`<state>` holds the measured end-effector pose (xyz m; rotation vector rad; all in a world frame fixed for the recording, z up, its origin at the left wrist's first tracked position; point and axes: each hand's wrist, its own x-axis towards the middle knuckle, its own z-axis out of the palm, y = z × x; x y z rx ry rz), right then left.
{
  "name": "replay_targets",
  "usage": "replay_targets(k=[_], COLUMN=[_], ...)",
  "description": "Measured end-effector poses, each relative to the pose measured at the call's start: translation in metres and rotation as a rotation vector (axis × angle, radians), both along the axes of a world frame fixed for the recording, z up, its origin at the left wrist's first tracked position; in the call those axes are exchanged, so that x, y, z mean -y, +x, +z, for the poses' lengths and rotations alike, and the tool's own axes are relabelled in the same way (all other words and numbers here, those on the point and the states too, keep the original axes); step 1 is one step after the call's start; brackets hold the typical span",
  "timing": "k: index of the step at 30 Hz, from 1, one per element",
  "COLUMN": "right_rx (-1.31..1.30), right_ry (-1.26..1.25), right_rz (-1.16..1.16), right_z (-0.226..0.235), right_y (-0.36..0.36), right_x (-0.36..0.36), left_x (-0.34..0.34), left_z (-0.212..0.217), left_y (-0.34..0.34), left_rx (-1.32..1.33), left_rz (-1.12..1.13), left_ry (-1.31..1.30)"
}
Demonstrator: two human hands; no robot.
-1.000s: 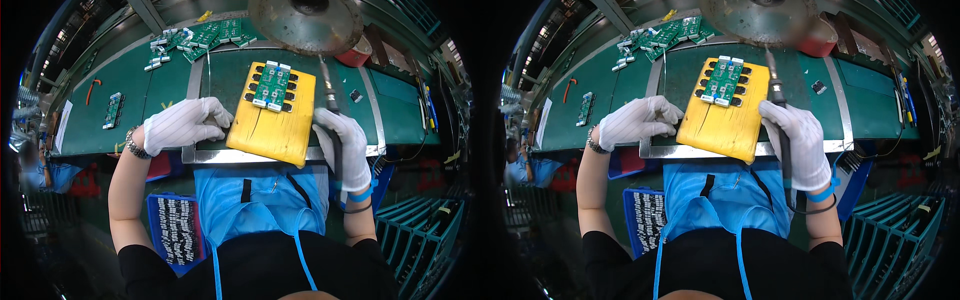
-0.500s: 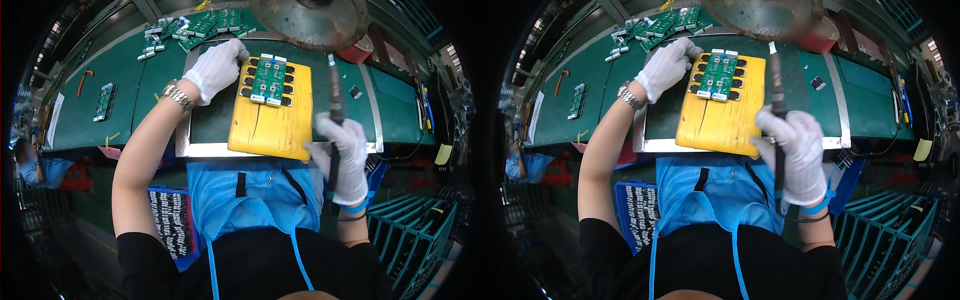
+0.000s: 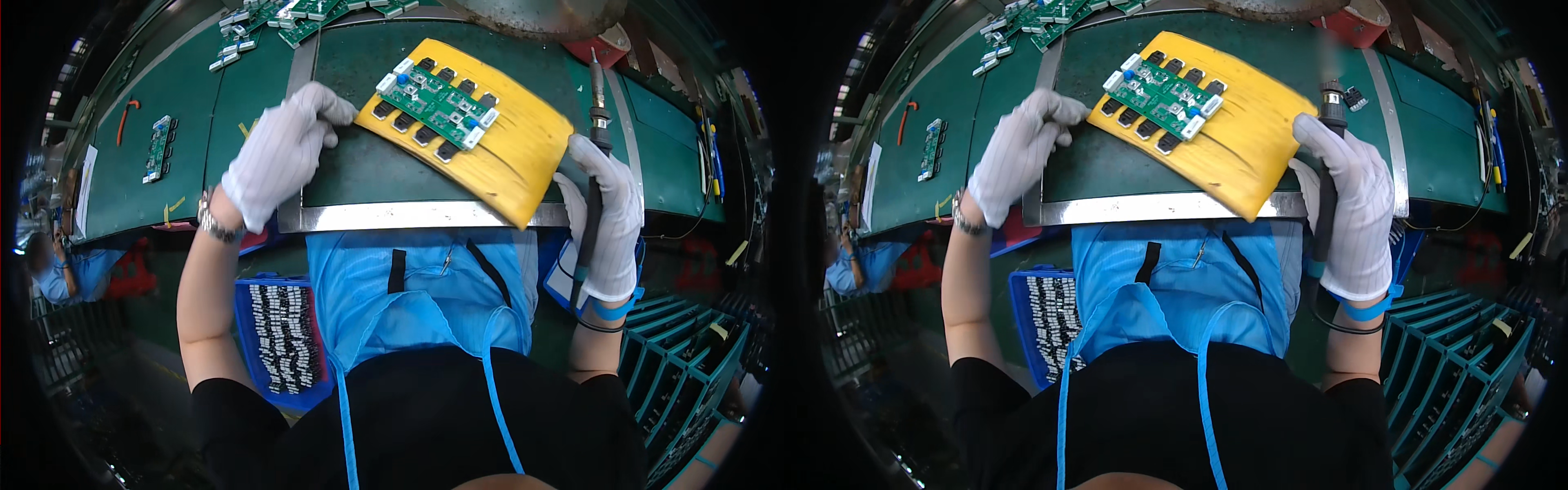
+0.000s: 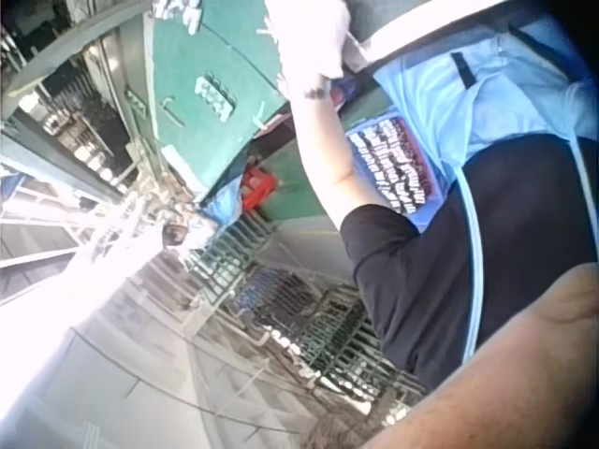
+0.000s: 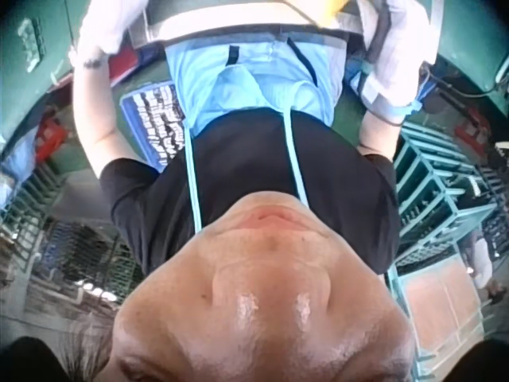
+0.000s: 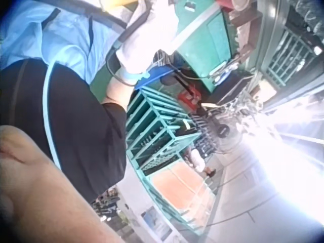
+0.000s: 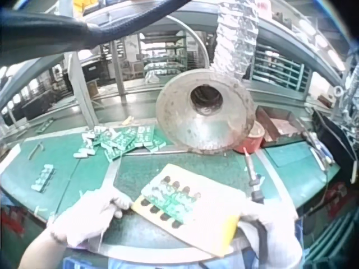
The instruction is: The person solders components onto a printed circuit board using a soldering iron and solder wire.
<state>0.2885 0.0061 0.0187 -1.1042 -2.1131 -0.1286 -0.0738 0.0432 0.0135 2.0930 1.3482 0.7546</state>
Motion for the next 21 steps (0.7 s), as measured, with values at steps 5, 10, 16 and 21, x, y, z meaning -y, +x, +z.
replay_targets(k=[5, 10, 16, 21], right_rx=[-0.015, -0.140, -0.064, -0.368], right_ry=[-0.039, -0.175, -0.121, -0.120], right_rz=[0.030, 0.036, 0.046, 0.200], right_z=[-0.012, -0.020, -0.019, -0.004], right_y=[0.001, 0.001, -0.004, -0.035], right_x=[0.005, -0.021, -0.039, 0.011], left_x=[0.029, 0.054, 0.070, 0.088], left_z=[0.003, 0.006, 0.010, 0.019], left_y=[0.017, 0.027, 0.038, 0.054], left_rx=[0.009, 0.130, -0.045, 0.103], left_rz=[-0.048, -0.040, 0.008, 0.003], left_ry=[0.089, -0.052, 0.291, 0.517])
